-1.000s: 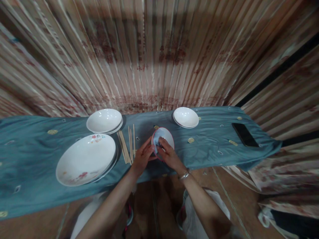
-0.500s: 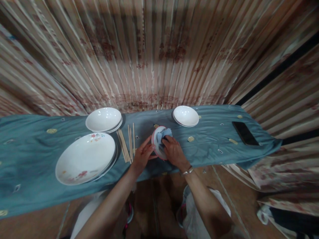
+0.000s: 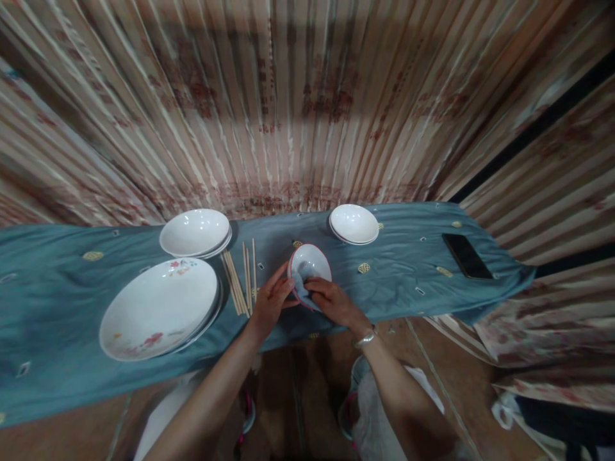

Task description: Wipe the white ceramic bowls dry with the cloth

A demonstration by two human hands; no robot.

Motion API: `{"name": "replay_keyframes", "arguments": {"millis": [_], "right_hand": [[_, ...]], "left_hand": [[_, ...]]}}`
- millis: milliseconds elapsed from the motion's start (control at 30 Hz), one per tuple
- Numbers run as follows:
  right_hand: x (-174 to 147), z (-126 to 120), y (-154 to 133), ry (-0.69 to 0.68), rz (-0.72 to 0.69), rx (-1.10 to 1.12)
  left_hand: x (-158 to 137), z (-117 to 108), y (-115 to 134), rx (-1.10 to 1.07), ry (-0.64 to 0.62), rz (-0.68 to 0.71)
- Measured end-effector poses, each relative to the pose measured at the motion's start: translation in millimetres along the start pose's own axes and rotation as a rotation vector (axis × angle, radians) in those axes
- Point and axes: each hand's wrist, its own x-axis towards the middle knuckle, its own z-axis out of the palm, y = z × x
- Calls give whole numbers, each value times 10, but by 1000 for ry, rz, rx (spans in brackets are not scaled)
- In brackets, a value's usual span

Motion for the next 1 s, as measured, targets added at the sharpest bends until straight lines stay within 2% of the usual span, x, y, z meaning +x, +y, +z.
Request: {"name": "replay_keyframes", "arguments": {"millis": [100,200,533,867,1000], "right_hand": [[14,49,-7,25,-42,102],[25,77,-27,32,-61,105],[81,115,-73,95,-45,-96],[127,106,18,130,-81,-210],[101,113,10,139,4,-352]], "left_hand": [[-5,0,0,17,-3,5],[-9,-1,3,40,-9,1],[-18,14,2,29,5,6],[-20,14,11,34,-2,7],[-16,11,3,28,12,3]]}}
